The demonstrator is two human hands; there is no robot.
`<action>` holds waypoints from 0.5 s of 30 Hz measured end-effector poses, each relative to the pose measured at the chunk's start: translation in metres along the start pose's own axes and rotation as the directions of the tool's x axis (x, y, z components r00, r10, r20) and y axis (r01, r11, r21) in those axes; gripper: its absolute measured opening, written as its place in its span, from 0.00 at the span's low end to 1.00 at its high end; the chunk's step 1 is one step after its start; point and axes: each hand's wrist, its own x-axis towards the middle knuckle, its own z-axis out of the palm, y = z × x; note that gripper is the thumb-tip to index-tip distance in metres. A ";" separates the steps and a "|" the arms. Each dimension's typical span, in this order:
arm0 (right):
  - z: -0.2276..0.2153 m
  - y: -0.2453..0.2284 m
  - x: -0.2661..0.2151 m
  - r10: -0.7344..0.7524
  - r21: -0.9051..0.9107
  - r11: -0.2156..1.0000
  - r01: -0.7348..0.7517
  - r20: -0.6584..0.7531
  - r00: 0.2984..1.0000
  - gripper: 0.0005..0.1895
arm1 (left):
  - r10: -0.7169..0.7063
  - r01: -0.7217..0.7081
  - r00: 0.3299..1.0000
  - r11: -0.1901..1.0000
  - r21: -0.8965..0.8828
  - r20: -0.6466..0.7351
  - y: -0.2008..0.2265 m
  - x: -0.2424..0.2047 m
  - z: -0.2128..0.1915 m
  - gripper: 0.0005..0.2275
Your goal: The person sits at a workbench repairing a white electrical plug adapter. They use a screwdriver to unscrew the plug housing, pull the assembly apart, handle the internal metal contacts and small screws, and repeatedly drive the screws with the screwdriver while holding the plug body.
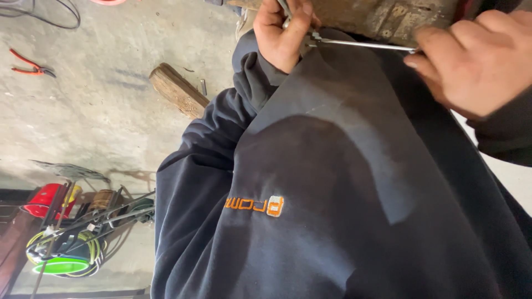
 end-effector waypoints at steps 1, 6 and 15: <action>-0.003 0.000 0.003 -0.001 -0.002 1.000 0.001 -0.004 1.000 0.16 | 0.004 -0.004 1.000 1.000 0.001 0.001 -0.003 0.002 -0.001 0.04; -0.019 -0.004 0.027 -0.268 -0.361 0.915 0.180 -0.212 0.940 0.11 | 0.014 -0.013 1.000 0.998 0.067 -0.018 -0.006 0.006 -0.003 0.04; 0.039 0.015 -0.014 0.189 0.044 0.982 -0.184 -0.209 0.960 0.06 | 0.025 -0.025 0.999 1.000 -0.002 0.020 -0.010 0.029 0.001 0.02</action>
